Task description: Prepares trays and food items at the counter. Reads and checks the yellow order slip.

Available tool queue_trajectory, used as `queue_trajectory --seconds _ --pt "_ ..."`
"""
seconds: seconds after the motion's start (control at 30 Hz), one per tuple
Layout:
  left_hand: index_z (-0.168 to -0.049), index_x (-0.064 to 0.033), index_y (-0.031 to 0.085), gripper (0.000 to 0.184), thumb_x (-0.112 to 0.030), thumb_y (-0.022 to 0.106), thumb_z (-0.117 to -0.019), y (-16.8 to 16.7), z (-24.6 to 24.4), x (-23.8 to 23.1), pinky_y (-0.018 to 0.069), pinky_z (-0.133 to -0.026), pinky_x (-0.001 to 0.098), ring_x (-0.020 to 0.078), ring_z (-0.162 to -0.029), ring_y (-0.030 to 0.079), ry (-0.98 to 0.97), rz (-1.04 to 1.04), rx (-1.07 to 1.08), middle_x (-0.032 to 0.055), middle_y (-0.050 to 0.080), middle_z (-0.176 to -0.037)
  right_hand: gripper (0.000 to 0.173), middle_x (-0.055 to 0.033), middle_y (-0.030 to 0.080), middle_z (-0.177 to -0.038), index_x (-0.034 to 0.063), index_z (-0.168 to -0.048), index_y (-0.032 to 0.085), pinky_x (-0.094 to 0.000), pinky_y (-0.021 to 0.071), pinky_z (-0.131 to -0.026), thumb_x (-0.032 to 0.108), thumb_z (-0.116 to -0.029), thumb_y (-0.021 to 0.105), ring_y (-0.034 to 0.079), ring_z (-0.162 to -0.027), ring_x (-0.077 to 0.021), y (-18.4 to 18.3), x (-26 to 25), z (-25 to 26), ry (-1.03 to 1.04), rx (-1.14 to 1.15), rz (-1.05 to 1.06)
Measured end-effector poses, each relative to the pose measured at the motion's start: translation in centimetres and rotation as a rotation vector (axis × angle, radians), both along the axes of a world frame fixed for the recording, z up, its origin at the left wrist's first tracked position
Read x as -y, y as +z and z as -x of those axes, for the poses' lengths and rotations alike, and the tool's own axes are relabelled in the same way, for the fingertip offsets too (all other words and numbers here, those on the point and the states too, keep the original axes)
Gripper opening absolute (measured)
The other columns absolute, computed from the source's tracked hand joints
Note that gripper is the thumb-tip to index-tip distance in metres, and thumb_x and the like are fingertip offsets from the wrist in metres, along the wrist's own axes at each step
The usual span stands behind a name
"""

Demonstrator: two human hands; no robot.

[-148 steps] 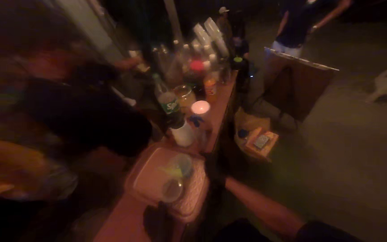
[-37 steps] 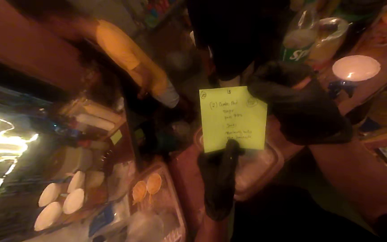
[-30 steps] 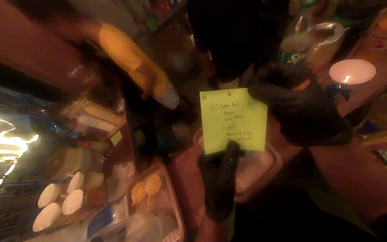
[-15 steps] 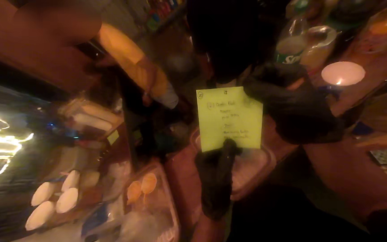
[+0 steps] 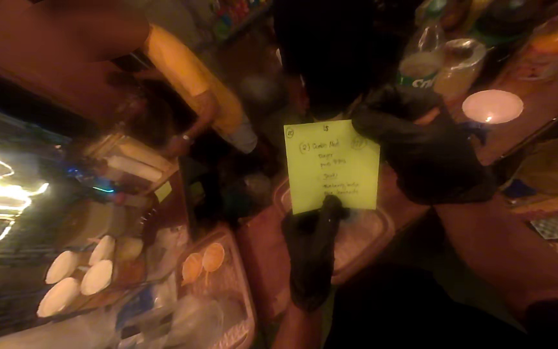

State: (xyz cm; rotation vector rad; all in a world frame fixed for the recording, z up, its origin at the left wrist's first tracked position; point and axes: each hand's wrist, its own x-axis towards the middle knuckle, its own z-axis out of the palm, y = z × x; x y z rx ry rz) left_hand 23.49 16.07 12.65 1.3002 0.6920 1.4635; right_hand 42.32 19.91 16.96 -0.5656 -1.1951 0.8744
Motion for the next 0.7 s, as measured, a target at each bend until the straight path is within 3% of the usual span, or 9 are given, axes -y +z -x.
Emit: queue_trajectory --seconds 0.7 --pt "-0.095 -0.0101 0.075 0.008 -0.009 0.067 -0.0958 -0.78 0.30 0.14 0.0633 -0.072 0.0292 0.0106 -0.076 0.073 -0.031 -0.008 0.021 0.0020 0.076 -0.085 0.010 0.0059 0.065 -0.077 0.0037 -0.094 0.066 -0.0142 0.0528 -0.057 -0.005 -0.0947 0.061 0.059 -0.064 0.0012 -0.30 0.19 0.31 0.019 -0.024 -0.044"
